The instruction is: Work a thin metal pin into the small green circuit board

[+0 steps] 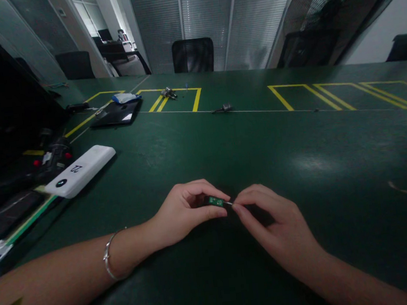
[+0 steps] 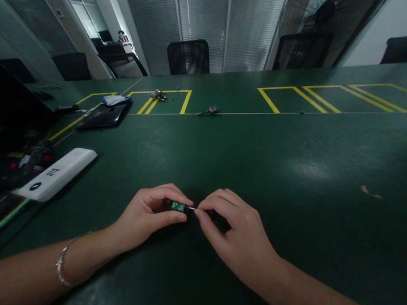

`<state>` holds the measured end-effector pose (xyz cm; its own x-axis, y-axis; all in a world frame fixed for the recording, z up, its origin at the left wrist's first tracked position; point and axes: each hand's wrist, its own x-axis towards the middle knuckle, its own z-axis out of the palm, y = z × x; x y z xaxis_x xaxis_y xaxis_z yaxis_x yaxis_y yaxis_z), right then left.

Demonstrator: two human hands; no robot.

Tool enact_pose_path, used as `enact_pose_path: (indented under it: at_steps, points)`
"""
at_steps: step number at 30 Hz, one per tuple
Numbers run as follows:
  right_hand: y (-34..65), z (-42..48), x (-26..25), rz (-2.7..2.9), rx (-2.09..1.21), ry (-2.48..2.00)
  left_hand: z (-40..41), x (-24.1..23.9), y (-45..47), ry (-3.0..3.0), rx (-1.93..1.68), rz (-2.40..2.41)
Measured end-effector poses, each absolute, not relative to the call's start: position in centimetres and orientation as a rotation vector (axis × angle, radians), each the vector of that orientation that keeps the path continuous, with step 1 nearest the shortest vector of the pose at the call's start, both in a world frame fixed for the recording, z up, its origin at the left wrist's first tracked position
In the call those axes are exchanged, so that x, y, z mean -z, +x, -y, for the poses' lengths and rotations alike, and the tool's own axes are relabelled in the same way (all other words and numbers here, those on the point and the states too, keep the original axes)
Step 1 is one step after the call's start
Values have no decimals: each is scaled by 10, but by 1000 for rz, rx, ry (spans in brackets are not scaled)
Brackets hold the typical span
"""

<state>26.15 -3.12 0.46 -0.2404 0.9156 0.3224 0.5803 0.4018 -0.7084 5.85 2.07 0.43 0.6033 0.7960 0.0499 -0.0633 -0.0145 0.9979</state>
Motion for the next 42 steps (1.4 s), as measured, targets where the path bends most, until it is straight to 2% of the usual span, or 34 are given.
enact_pose_path:
  at_steps: [27,42]
  points:
    - [260,33,-6,1897,-592,-1243,-20,-3,58,1460,-780,-700]
    - [262,31,-2,1894,-640,-1216,-21,2,60,1164,-653,-583]
